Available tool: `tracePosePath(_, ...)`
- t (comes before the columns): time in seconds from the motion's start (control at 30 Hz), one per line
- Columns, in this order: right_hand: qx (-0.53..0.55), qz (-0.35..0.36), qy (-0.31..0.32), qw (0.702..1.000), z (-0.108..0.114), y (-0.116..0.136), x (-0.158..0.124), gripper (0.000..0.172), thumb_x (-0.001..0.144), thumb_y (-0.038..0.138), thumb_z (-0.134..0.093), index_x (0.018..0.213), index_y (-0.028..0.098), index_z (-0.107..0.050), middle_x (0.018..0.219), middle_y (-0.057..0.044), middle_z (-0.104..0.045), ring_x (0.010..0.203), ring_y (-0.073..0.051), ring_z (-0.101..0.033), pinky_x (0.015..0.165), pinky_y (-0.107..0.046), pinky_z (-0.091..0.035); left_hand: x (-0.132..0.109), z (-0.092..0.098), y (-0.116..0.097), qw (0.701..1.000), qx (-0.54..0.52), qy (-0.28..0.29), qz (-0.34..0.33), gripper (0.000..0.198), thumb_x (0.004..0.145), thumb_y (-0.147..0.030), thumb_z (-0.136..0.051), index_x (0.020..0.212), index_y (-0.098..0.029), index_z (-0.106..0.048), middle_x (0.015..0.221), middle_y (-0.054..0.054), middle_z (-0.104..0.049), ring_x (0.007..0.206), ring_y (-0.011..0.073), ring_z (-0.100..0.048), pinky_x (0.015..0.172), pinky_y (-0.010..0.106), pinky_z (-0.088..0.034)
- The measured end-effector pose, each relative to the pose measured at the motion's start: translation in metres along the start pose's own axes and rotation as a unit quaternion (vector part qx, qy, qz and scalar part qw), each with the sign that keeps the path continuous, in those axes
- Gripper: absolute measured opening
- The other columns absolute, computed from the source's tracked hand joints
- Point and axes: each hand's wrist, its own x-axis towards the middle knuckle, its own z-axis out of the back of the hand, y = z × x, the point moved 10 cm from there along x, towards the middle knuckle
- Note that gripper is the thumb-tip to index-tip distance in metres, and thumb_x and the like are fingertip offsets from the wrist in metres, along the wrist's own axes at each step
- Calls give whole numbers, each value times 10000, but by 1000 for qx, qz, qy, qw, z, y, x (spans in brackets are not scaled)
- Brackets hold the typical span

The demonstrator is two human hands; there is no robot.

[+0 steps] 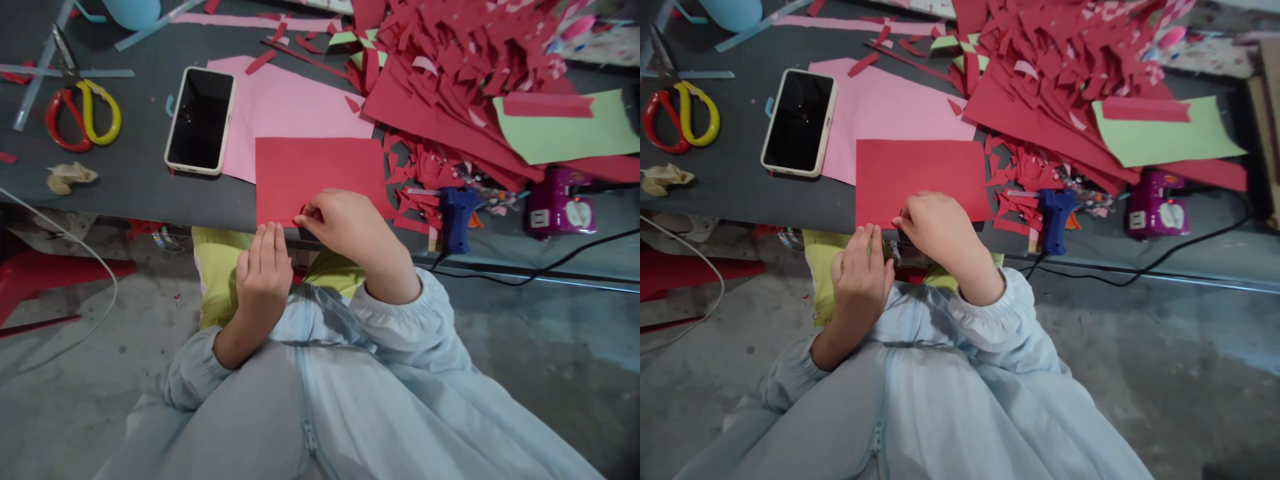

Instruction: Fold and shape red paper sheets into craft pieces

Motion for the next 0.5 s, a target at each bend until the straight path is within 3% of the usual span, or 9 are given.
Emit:
tracePosePath(0.13, -1, -11, -16, 1000, 1, -5, -4, 229, 951, 317, -586, 884, 150, -727, 914, -110, -723, 820, -218, -621, 660, -317, -354, -1, -4, 0, 1000, 3, 19, 1, 547, 989, -240, -418, 1513, -87, -391, 1428, 210, -561, 1334, 293, -555, 962, 386, -486)
tracePosePath(0.5, 25, -27, -30, 999, 1, -18, -9, 226, 928, 346, -634, 843, 153, -715, 879, -100, -708, 836, -221, -596, 685, -320, -348, 1, -2, 1, 1000, 2, -1, 17, 505, 987, -220, -444, 1470, -72, -452, 1391, 215, -599, 1314, 294, -573, 947, 375, -483)
